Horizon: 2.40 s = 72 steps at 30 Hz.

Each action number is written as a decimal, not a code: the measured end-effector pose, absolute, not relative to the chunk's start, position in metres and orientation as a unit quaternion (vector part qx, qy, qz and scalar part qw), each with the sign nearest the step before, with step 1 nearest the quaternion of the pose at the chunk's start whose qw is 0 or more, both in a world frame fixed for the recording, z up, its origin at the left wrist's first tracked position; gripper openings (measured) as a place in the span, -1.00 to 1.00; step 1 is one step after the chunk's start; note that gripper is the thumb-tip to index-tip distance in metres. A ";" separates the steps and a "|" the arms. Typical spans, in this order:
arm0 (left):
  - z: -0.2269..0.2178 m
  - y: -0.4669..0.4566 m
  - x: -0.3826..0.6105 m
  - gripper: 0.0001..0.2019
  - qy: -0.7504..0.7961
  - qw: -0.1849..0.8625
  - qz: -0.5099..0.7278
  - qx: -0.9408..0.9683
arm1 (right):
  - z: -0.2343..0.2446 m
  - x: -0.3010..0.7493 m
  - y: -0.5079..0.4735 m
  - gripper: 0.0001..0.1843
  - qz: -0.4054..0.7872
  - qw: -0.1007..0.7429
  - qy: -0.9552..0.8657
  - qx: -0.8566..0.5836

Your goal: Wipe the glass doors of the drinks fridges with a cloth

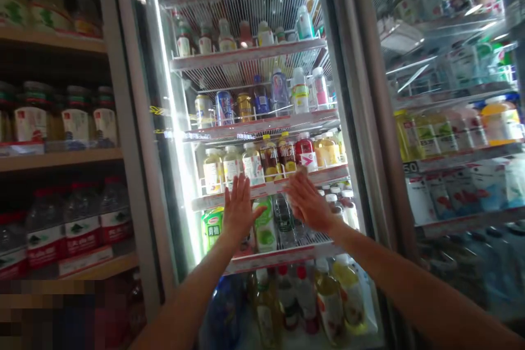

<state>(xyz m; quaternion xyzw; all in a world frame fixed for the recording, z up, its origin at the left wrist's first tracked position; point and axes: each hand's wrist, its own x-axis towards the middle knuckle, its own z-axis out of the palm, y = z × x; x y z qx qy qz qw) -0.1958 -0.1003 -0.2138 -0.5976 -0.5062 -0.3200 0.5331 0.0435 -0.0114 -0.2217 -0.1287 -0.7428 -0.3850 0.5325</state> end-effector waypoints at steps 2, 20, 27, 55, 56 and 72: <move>-0.216 -0.102 -0.195 -0.11 -0.506 0.532 -0.322 -0.597 | -0.224 0.052 -0.010 -0.28 -0.399 0.493 -0.760 -0.140; -0.254 -0.102 -0.174 -0.21 -0.561 0.511 -0.322 -0.566 | -0.256 0.094 0.001 -0.30 -0.339 0.619 -0.625 -0.332; -0.290 -0.110 -0.166 -0.16 -0.535 0.516 -0.286 -0.605 | -0.281 0.077 -0.011 -0.32 -0.391 0.516 -0.729 -0.220; -0.304 -0.110 -0.167 -0.17 -0.557 0.498 -0.282 -0.602 | -0.342 0.112 -0.002 -0.30 -0.350 0.603 -0.649 -0.306; -0.304 -0.110 -0.167 -0.18 -0.560 0.494 -0.283 -0.601 | -0.351 0.118 -0.002 -0.30 -0.346 0.595 -0.655 -0.312; -0.314 -0.115 -0.182 -0.26 -0.514 0.527 -0.274 -0.618 | -0.336 0.054 -0.022 -0.37 -0.382 0.477 -0.775 -0.164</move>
